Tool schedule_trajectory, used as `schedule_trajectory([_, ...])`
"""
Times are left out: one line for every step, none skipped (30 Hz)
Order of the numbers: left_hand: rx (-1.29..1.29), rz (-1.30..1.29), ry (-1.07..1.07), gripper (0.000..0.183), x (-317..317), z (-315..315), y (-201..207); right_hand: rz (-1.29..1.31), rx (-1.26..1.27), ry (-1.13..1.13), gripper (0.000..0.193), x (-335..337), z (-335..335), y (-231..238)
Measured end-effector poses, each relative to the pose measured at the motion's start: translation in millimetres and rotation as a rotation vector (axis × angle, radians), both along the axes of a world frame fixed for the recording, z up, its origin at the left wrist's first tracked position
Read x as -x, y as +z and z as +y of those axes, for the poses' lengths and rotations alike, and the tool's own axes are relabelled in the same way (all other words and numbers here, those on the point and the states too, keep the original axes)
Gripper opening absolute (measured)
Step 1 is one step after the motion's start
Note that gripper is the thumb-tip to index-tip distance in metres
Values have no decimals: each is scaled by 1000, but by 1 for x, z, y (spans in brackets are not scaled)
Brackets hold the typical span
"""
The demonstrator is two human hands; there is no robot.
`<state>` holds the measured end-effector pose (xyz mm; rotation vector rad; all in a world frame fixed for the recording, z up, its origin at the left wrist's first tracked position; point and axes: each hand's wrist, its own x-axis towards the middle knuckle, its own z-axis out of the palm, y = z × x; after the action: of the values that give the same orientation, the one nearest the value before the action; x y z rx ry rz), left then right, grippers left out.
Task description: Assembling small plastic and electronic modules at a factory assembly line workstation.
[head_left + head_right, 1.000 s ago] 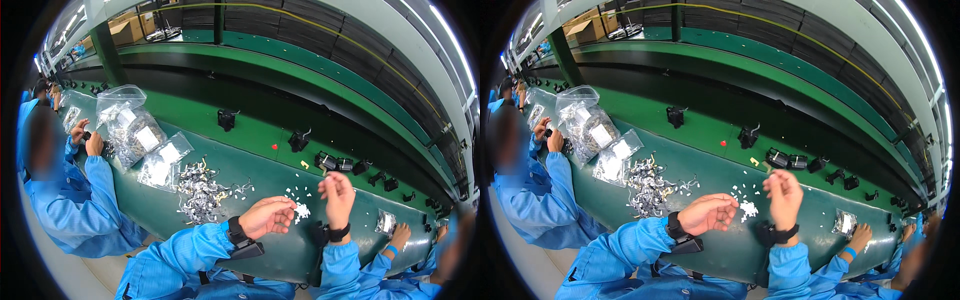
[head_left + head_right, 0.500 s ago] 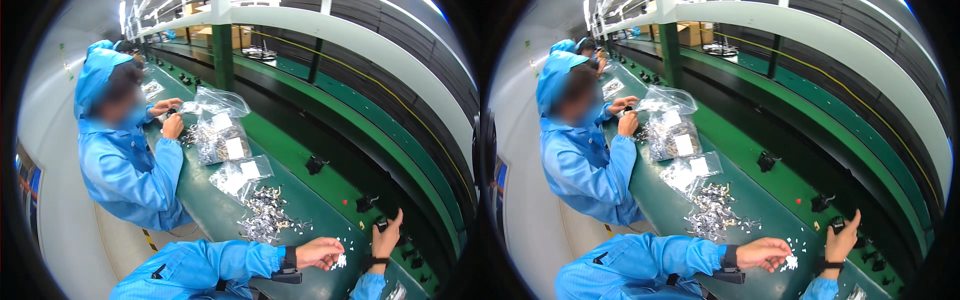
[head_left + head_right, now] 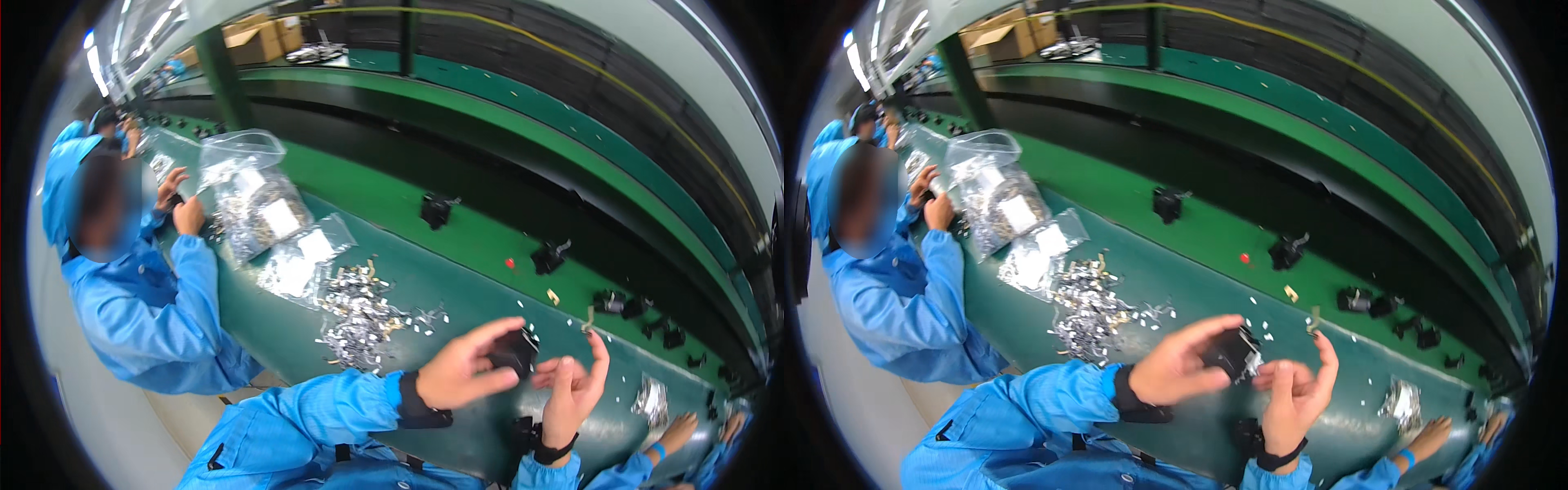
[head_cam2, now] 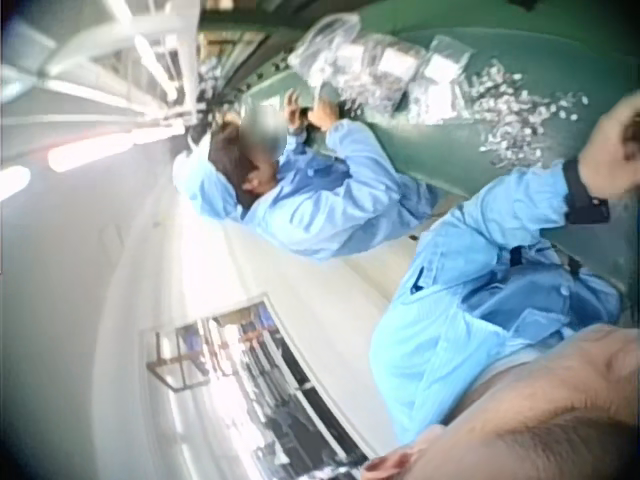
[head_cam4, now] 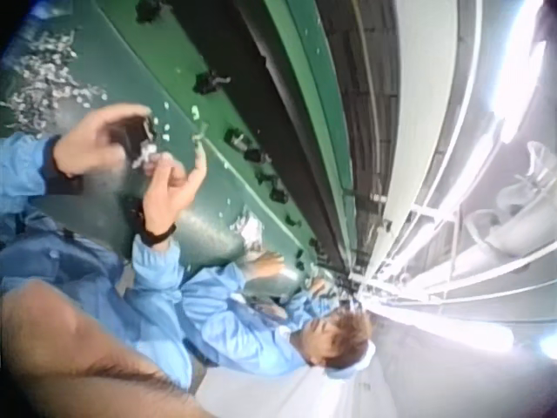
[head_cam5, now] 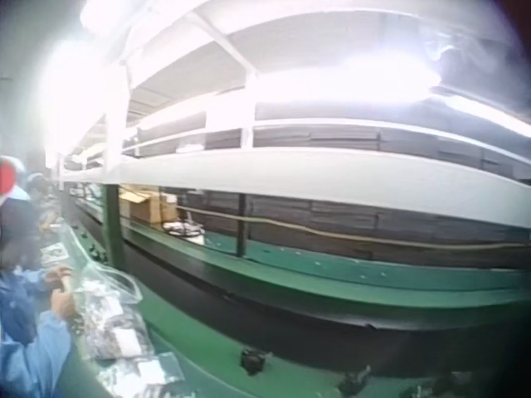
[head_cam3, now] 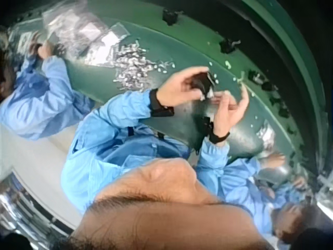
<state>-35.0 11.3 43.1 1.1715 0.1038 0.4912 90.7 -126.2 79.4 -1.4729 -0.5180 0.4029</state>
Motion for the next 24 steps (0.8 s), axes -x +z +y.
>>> schedule_trajectory([137, 7, -25, 63, 0, 3, 0, -105, -41, -29, 46, -7, -7, -5])
schedule_trajectory([293, -2, -105, 58, 0, 9, -12, -119, -82, -18, 39, -13, -11, -7])
schedule_trajectory([452, -5, -181, 58, -2, 13, -24, -133, -121, -7, 33, -17, -15, -8])
schedule_trajectory([469, 84, -155, 69, -4, 10, -14, -79, -168, 60, 27, -18, -15, -6])
schedule_trajectory([472, 103, -176, 69, -5, 12, -15, -25, -222, 132, 21, -19, -14, -2])
schedule_trajectory([527, 108, -220, 68, -5, 14, -17, 101, -224, 208, 14, -21, -17, 1])
schedule_trajectory([582, 114, -258, 68, -6, 15, -19, 114, -224, 189, 14, -24, -20, 1])
schedule_trajectory([586, 180, -188, 69, -8, 13, -16, 150, -193, 312, 13, -28, -24, 0])
schedule_trajectory([589, 199, -198, 69, -10, 14, -19, 187, -163, 437, 11, -31, -27, 0])
schedule_trajectory([568, 228, -194, 71, -9, 17, -23, 260, -95, 422, 11, -31, -27, 2])
schedule_trajectory([546, 256, -190, 73, -10, 19, -25, 275, -96, 410, 11, -34, -28, 1])
schedule_trajectory([483, 336, -149, 82, -12, 18, -25, 282, -27, 426, 11, -37, -30, -1])
schedule_trajectory([487, 352, -153, 82, -14, 17, -21, 288, 43, 446, 12, -39, -31, -2])
schedule_trajectory([452, 420, -127, 86, -15, 16, -16, 317, 68, 454, 11, -40, -31, -2])
schedule_trajectory([417, 486, -103, 90, -16, 16, -13, 331, 70, 449, 11, -39, -31, -2])
schedule_trajectory([420, 497, -101, 90, -17, 15, -13, 253, 149, 483, 10, -38, -30, -2])
schedule_trajectory([437, 505, -114, 90, -17, 13, -12, 173, 227, 517, 9, -37, -29, -1])
schedule_trajectory([453, 512, -127, 89, -17, 12, -13, 183, 228, 519, 9, -38, -28, -1])
schedule_trajectory([458, 521, -128, 89, -15, 11, -14, 143, 295, 543, 10, -38, -28, -1])
schedule_trajectory([371, 535, -107, 83, -14, 10, -15, 102, 362, 568, 10, -37, -28, -1])
schedule_trajectory([283, 547, -88, 77, -13, 9, -16, 110, 364, 569, 10, -37, -27, 0])
schedule_trajectory([302, 555, -38, 60, -14, 7, -10, 42, 419, 544, 11, -36, -25, 2])
schedule_trajectory([307, 561, -39, 60, -15, 5, -6, -28, 473, 519, 11, -36, -24, 3])
schedule_trajectory([175, 542, 3, 53, -15, 3, -3, -21, 476, 520, 11, -36, -24, 3])
